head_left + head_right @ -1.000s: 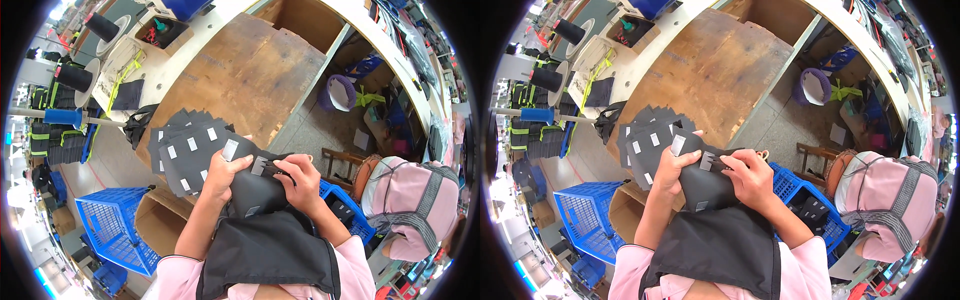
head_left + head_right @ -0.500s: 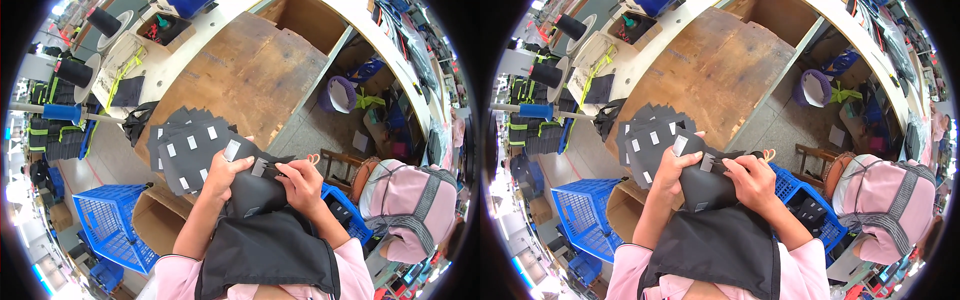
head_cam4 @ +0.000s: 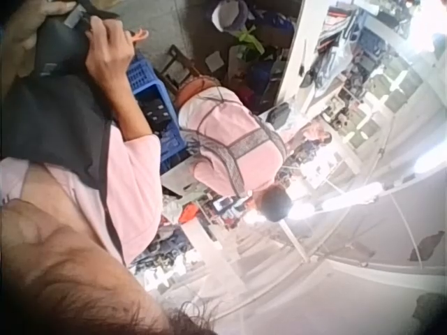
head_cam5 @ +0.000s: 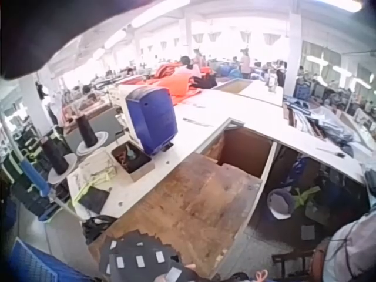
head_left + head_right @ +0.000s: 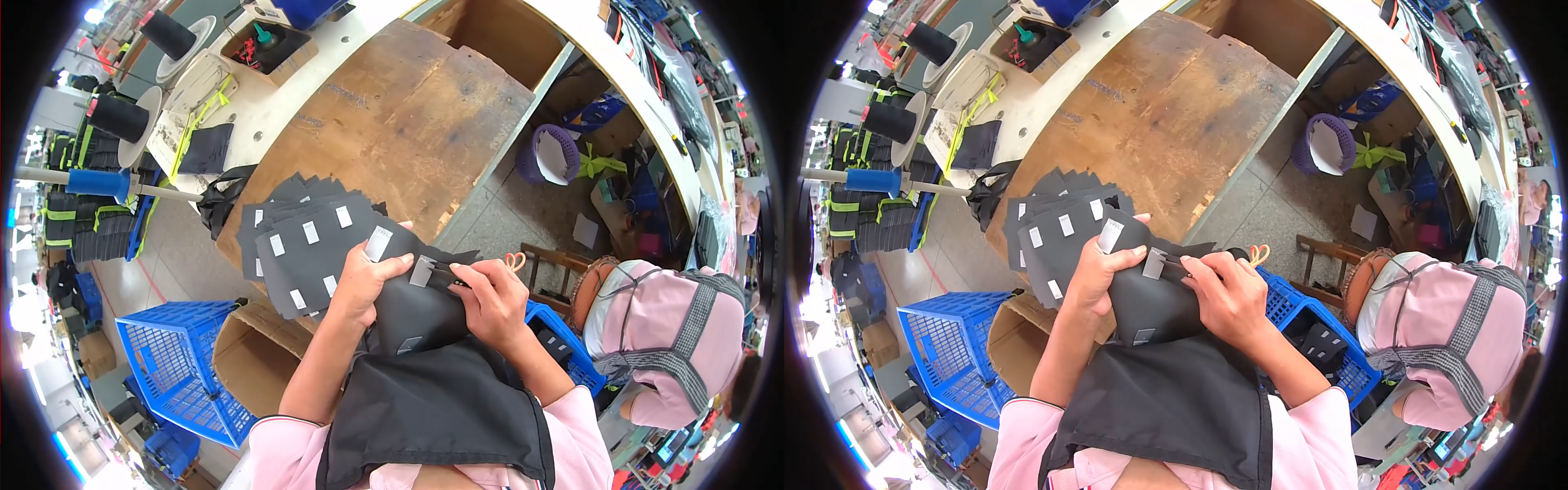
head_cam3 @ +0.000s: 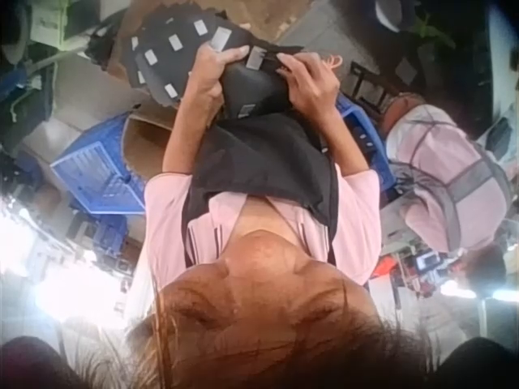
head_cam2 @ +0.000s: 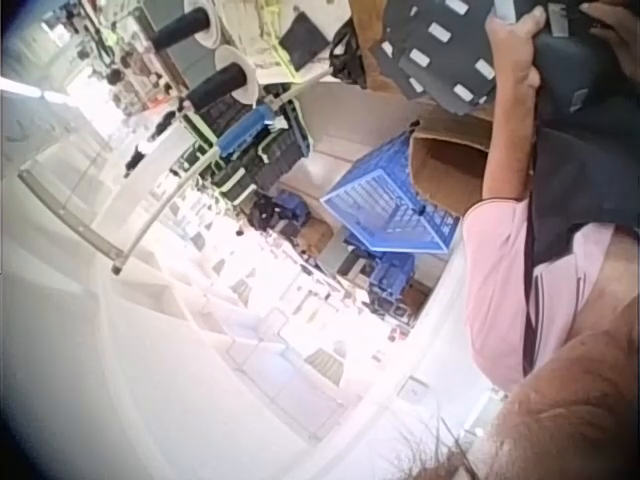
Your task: Removing white stickers from small black fabric components in a factory environment.
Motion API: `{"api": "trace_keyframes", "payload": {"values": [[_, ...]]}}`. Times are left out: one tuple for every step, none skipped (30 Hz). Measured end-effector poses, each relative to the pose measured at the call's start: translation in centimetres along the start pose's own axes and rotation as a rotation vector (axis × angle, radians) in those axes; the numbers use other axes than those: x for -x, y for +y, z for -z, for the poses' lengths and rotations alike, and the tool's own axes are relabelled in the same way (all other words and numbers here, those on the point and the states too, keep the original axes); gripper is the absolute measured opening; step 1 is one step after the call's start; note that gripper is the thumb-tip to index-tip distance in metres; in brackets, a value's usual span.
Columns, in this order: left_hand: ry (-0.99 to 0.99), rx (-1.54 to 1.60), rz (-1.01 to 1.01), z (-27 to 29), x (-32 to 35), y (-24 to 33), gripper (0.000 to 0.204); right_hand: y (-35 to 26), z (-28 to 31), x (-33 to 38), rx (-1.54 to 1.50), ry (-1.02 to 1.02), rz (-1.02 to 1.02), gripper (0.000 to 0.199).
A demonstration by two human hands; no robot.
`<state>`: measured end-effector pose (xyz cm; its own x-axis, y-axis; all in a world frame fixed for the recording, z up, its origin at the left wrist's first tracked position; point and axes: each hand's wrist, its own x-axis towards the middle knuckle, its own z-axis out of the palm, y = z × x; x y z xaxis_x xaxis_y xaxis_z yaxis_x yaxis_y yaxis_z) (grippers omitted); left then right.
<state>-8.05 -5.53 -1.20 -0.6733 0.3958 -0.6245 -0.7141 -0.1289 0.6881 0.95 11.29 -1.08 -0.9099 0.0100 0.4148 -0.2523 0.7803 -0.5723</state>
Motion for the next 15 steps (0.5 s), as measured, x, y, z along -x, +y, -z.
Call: {"api": "trace_keyframes", "payload": {"values": [[0.002,-0.001,0.002,-0.01,0.03,0.02,0.044,-0.02,-0.01,0.03,0.003,0.002,-0.009,0.032],[0.001,-0.001,0.003,-0.01,0.02,0.00,0.044,-0.04,-0.04,0.07,0.007,0.005,-0.019,0.032],[-0.004,0.004,0.004,-0.01,0.01,-0.04,0.044,-0.05,-0.12,0.10,0.008,0.005,-0.020,0.032],[-0.009,0.009,0.005,0.00,0.00,-0.08,0.043,-0.06,-0.25,0.15,0.002,0.007,-0.020,0.032],[-0.010,0.009,0.006,0.00,-0.02,-0.12,0.043,-0.05,-0.36,0.21,-0.003,0.008,-0.020,0.031],[-0.008,-0.001,0.005,0.03,0.00,-0.16,0.043,-0.05,-0.47,0.29,-0.003,0.008,-0.020,0.031],[-0.007,-0.011,0.003,0.07,0.02,-0.21,0.042,-0.05,-0.56,0.39,0.008,0.009,-0.027,0.031],[-0.007,-0.011,0.003,0.12,0.04,-0.32,0.042,-0.09,-0.60,0.47,0.020,0.010,-0.033,0.030],[-0.009,-0.015,-0.009,0.22,-0.01,-0.48,0.042,-0.17,-0.54,0.41,0.020,0.008,-0.032,0.030],[-0.011,-0.020,-0.021,0.29,-0.07,-0.56,0.042,-0.32,-0.40,0.30,-0.002,0.040,-0.015,0.030],[-0.010,-0.018,-0.022,0.22,-0.08,-0.43,0.042,-0.38,-0.37,0.19,-0.024,0.072,0.001,0.030],[-0.015,-0.013,-0.011,0.00,0.07,-0.16,0.040,-0.34,-0.50,0.09,-0.022,0.072,0.000,0.030],[-0.020,-0.008,0.000,-0.15,0.16,0.00,0.038,-0.20,-0.75,-0.08,-0.016,0.036,-0.027,0.030],[-0.022,-0.008,0.001,-0.09,0.13,-0.18,0.038,-0.13,-0.85,-0.19,-0.009,0.000,-0.055,0.030],[-0.010,-0.012,0.015,0.14,0.03,-0.48,0.036,-0.13,-0.85,-0.24,-0.012,0.000,-0.050,0.030]]}}
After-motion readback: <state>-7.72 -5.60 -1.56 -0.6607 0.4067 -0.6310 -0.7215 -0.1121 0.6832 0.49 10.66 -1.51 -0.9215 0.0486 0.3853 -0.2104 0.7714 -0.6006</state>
